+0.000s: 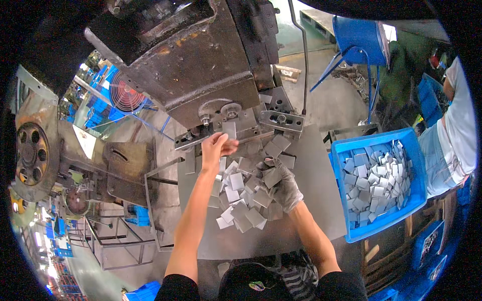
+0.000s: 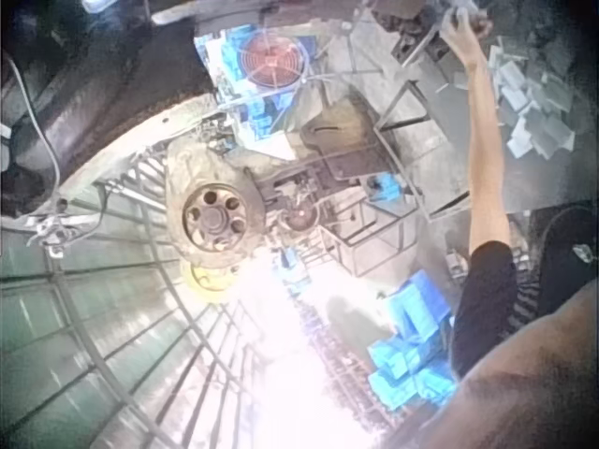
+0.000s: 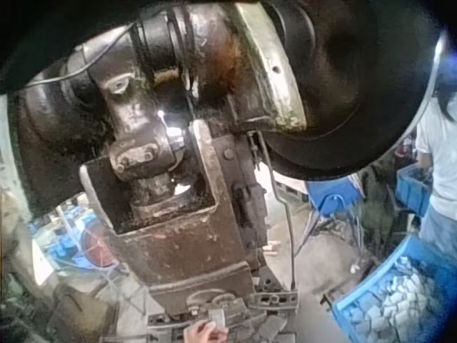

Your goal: The person operates a punch press by feeding individual metal plates into the machine and collecting the finished parts in a blue bin.

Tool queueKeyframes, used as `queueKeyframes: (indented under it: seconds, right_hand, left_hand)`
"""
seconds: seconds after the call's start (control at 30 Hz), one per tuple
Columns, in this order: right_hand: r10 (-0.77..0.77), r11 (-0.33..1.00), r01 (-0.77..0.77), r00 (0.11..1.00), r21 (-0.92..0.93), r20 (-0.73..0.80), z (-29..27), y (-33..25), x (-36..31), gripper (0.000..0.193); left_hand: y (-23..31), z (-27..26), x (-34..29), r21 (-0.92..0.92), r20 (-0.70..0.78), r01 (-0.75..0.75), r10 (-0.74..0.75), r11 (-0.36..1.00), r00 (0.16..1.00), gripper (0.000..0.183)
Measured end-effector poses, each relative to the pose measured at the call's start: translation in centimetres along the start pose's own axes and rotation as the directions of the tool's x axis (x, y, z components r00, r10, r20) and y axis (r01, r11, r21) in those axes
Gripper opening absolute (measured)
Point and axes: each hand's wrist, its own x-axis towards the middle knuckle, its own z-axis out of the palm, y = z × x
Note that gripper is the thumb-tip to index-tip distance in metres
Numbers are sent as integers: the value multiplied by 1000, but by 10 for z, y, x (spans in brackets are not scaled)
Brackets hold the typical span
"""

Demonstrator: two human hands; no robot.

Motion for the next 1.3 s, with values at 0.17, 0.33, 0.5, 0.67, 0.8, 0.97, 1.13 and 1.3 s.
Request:
queueKeyframes:
  seconds: [0.17, 0.33, 0.5, 0.67, 0.8, 0.97, 1.13, 1.3]
  right_hand:
    - [8, 1000, -9, 1000, 24, 22, 4, 6, 3, 24]
    - [10, 1000, -10, 1000, -4, -4, 3, 2, 4, 23]
    - [20, 1000, -20, 1000, -3, -19, 8, 0, 0, 16]
    - [-1, 1000, 0, 1000, 28, 8, 0, 6, 3, 23]
    - [15, 1000, -15, 1000, -17, 14, 2, 6, 6, 28]
    - [42, 987, -50, 997, 152, 59, 33, -1, 8, 42]
    - [91, 976, -101, 994, 195, 58, 20, 0, 9, 36]
    - [37, 991, -37, 999, 132, 6, 8, 0, 4, 26]
  left_hand:
    - [-8, 1, 30, -354, 86, 205, -186, 913, 979, 15]
    - [-14, 6, 40, -439, 61, 240, -237, 866, 970, 14]
    - [-16, 10, 40, -471, 34, 232, -245, 851, 969, 14]
    - [-19, 9, 36, -449, 14, 189, -205, 873, 979, 17]
    - [-12, 4, 23, -318, -24, 178, -195, 931, 980, 20]
    - [-12, -14, -46, 419, 271, -72, -48, 905, 961, 20]
    - [-32, -23, -97, 779, 504, -608, 426, 151, 751, 28]
    - [-24, -28, -90, 768, 399, -524, 365, 367, 841, 17]
